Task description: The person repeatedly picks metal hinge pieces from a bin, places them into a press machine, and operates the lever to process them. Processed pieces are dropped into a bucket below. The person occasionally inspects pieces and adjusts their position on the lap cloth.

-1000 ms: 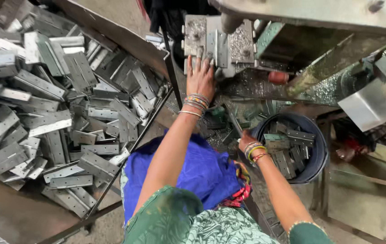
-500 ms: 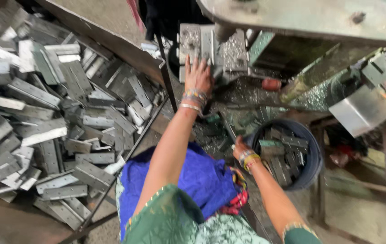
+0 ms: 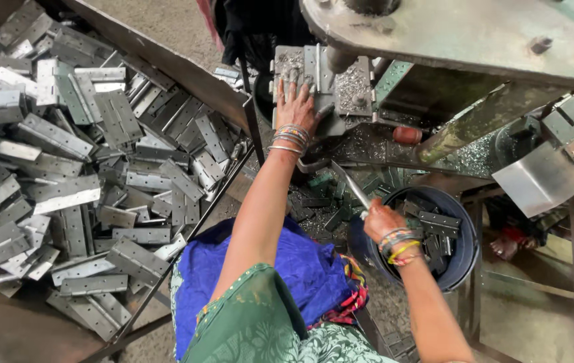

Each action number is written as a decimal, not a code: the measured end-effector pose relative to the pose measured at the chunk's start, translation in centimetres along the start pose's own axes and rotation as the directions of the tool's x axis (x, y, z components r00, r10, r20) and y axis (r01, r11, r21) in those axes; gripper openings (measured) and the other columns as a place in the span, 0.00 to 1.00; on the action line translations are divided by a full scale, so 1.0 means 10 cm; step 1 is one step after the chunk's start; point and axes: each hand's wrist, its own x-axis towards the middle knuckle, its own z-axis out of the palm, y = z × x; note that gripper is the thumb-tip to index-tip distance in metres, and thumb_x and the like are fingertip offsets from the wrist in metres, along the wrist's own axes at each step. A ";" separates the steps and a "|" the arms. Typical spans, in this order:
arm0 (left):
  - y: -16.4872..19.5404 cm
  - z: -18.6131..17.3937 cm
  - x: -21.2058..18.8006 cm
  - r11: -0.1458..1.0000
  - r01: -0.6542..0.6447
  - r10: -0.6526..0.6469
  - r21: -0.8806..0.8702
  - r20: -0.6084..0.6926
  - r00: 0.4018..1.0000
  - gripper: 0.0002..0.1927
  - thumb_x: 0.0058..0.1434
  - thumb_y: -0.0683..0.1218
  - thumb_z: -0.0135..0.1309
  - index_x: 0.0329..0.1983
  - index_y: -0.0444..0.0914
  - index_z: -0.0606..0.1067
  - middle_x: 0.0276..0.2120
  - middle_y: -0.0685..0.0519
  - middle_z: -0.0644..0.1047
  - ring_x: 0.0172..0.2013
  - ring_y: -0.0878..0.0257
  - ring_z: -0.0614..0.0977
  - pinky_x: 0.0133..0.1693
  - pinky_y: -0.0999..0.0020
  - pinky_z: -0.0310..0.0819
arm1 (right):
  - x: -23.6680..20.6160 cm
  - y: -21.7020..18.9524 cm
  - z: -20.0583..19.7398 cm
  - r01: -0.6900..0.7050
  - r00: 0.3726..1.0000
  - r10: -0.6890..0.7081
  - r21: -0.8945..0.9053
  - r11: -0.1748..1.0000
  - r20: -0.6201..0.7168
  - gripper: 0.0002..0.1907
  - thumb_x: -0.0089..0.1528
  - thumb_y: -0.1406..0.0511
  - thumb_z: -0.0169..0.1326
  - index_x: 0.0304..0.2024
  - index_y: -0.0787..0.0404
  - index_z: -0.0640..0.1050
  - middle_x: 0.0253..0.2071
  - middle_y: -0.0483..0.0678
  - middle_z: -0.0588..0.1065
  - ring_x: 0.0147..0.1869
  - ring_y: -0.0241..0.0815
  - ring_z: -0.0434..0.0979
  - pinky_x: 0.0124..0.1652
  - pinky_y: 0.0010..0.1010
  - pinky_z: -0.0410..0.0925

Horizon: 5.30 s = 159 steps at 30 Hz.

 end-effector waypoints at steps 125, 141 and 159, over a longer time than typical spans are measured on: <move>0.05 -0.03 -0.16 0.999 0.015 -0.012 -0.034 0.097 0.995 0.33 0.64 0.59 0.51 0.71 0.45 0.65 0.71 0.55 0.63 0.74 0.49 0.55 0.71 0.41 0.24 | 0.11 -0.04 0.21 0.040 0.992 -0.033 0.055 0.998 -0.120 0.18 0.63 0.67 0.40 0.51 0.74 0.67 0.36 0.66 0.79 0.40 0.62 0.83 0.39 0.49 0.77; -0.06 -0.10 0.09 0.991 -0.003 -0.024 0.132 0.199 0.980 0.36 0.70 0.67 0.37 0.77 0.47 0.57 0.76 0.56 0.56 0.76 0.50 0.49 0.70 0.40 0.17 | 0.19 0.16 0.24 0.081 0.972 -0.084 -0.024 0.996 -0.220 0.22 0.62 0.65 0.42 0.57 0.71 0.65 0.37 0.64 0.79 0.42 0.60 0.83 0.41 0.47 0.75; -0.10 -0.18 0.21 0.997 -0.041 0.039 0.058 0.046 0.998 0.34 0.64 0.64 0.46 0.71 0.48 0.62 0.74 0.57 0.58 0.75 0.54 0.50 0.68 0.36 0.24 | 0.20 -0.34 0.64 0.066 0.992 -0.061 0.044 0.997 -0.112 0.28 0.58 0.65 0.51 0.59 0.71 0.65 0.38 0.61 0.78 0.39 0.59 0.81 0.35 0.49 0.73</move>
